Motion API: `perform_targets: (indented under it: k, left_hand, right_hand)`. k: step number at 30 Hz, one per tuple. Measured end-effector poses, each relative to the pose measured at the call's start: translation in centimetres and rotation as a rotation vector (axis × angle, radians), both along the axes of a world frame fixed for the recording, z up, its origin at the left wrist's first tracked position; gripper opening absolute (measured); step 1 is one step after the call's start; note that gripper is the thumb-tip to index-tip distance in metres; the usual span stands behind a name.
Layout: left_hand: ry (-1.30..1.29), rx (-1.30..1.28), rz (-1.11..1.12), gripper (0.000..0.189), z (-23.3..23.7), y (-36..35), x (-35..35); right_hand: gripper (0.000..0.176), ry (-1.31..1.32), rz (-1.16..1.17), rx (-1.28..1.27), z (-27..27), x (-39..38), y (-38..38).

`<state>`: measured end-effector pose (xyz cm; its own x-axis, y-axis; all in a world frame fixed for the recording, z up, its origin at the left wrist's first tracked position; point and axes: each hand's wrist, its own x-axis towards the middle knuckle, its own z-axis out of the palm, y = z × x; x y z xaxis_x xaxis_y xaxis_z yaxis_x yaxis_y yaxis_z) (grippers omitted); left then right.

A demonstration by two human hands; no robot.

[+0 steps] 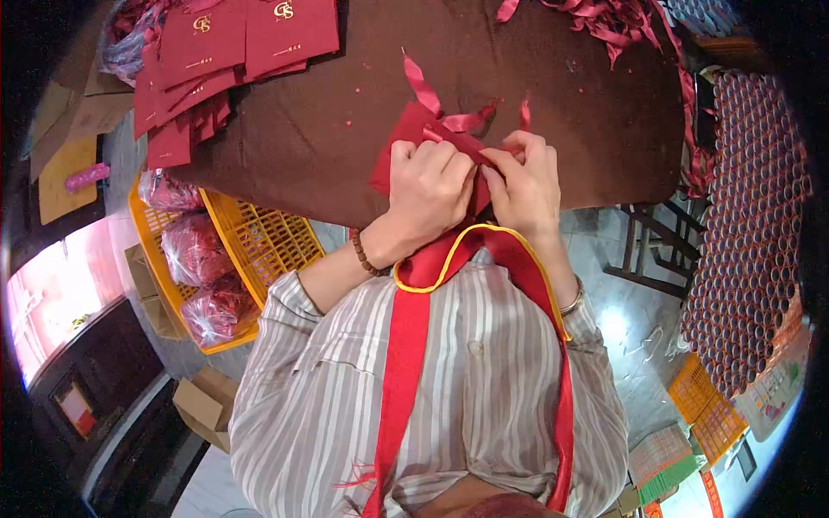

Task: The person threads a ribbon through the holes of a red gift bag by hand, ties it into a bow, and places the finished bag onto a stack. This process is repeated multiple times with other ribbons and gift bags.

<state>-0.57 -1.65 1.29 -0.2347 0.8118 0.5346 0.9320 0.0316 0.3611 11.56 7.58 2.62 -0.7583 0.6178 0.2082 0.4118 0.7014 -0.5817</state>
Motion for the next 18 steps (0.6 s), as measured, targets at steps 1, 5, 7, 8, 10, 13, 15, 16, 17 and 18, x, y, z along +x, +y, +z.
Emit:
perform_targets:
  k: [1, 5, 7, 8, 10, 13, 15, 16, 17, 18]
  left_hand:
    - [0.0, 0.001, -0.001, 0.013, -0.2, 0.0, 0.0]
    - [-0.043, -0.024, 0.025, 0.013, -0.5, -0.2, 0.0]
    - [-0.075, -0.032, 0.027, 0.013, -0.6, -0.3, -0.1]
    - [-0.117, -0.035, 0.037, 0.012, -0.7, -0.3, -0.1]
    - [-0.159, -0.038, 0.047, 0.011, -0.8, -0.4, -0.3]
    - [-0.206, -0.055, 0.081, 0.011, -0.9, -0.5, -0.7]
    - [-0.205, -0.077, 0.082, 0.011, -1.2, -0.7, -0.8]
    - [-0.204, -0.087, 0.081, 0.012, -1.3, -0.7, -0.8]
    - [-0.205, -0.087, 0.082, 0.012, -1.4, -0.7, -0.8]
    - [-0.222, -0.079, 0.069, 0.011, -1.4, -0.8, -0.7]
  right_hand:
    - [0.021, -0.04, -0.007, 0.01, 0.1, 0.0, 0.0]
    - [0.017, -0.125, -0.006, -0.179, 0.5, 0.1, 0.3]
    - [0.017, -0.119, 0.04, -0.165, 0.6, 0.3, 1.2]
    - [0.018, -0.114, 0.085, -0.151, 0.5, 0.4, 1.8]
    - [0.018, -0.083, 0.119, -0.259, -0.6, 0.4, 2.4]
    - [0.027, -0.001, 0.176, -0.66, -1.8, 0.1, 2.4]
    - [0.027, 0.039, 0.181, -0.774, -3.2, 0.1, 2.2]
    - [0.028, 0.081, 0.183, -0.887, -3.8, 0.1, 2.2]
    - [0.028, 0.08, 0.183, -0.888, -4.1, 0.2, 2.1]
    - [0.028, 0.142, 0.095, -1.171, -4.1, 0.1, 1.9]
